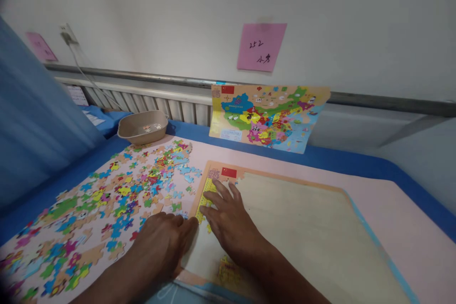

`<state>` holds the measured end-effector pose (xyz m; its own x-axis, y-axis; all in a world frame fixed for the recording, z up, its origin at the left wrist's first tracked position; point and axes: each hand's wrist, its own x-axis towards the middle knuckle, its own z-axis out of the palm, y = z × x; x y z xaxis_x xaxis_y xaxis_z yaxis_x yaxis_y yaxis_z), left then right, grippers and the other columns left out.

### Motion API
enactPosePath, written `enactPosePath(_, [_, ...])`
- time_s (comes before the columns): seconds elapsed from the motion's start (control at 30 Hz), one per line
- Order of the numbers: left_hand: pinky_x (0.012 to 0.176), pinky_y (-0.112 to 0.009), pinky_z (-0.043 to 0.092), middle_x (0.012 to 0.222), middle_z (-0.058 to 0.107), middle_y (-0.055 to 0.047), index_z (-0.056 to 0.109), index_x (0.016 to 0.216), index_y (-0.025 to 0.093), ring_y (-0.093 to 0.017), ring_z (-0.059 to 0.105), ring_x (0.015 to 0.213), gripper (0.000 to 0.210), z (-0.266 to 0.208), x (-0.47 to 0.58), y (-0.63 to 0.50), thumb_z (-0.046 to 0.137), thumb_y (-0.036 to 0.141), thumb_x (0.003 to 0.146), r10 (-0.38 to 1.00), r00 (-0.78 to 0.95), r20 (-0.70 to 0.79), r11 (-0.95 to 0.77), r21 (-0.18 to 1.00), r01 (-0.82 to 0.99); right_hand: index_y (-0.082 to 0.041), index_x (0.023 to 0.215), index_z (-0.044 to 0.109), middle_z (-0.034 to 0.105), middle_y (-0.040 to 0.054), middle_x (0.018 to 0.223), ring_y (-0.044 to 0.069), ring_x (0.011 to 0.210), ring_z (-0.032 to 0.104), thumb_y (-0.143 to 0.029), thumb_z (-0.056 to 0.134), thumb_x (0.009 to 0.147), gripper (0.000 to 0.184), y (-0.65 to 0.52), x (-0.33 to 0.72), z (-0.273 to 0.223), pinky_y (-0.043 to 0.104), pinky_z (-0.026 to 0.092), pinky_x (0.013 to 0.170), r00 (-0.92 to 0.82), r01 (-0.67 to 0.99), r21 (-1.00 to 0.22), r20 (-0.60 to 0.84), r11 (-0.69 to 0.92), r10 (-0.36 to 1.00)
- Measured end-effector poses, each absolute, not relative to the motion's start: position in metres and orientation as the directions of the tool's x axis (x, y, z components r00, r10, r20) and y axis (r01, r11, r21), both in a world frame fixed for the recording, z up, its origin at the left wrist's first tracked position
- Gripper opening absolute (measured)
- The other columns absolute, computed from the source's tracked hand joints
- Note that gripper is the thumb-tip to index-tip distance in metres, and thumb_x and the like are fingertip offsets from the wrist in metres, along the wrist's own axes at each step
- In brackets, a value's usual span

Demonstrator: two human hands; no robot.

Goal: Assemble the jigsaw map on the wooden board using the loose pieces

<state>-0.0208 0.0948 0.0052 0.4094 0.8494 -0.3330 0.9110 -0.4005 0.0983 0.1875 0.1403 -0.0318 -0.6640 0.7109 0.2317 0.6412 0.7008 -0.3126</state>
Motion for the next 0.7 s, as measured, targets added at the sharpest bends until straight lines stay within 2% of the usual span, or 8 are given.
enactPosePath(0.23, [0.080,-0.044,0.056,0.094,0.074,-0.010,0.063,0.106,0.019,-0.032,0.072,0.089,0.038,0.003,-0.019,0.094,0.072,0.022,0.068,0.855,0.426,-0.295,-0.421,0.083,0.903,-0.028,0.112,0.073,0.067,0.0039,0.135,0.031,0.151,0.034,-0.013,0.050,0.098,0.031,0.137,0.188,-0.028,0.063,0.014,0.125,-0.669,0.594,-0.310,0.322,0.742,0.670])
enactPosePath(0.47, [0.077,-0.044,0.056,0.091,0.072,-0.011,0.064,0.108,0.019,-0.030,0.070,0.084,0.028,-0.011,-0.022,0.091,0.066,0.023,0.080,0.866,0.461,-0.192,-0.457,0.067,0.887,-0.030,0.112,0.073,0.069,0.0031,0.132,0.030,0.150,0.034,-0.011,0.053,0.095,0.033,0.136,0.187,-0.033,0.062,0.013,0.124,-0.686,0.582,-0.306,0.312,0.753,0.657])
enactPosePath(0.7, [0.083,-0.045,0.054,0.098,0.072,-0.010,0.064,0.111,0.018,-0.030,0.069,0.091,0.043,-0.004,-0.019,0.088,0.075,0.026,0.070,0.853,0.472,-0.223,-0.455,0.128,0.881,-0.030,0.111,0.073,0.069,0.0023,0.132,0.031,0.150,0.035,-0.011,0.053,0.095,0.032,0.137,0.187,-0.032,0.063,0.015,0.124,-0.691,0.589,-0.303,0.293,0.750,0.661])
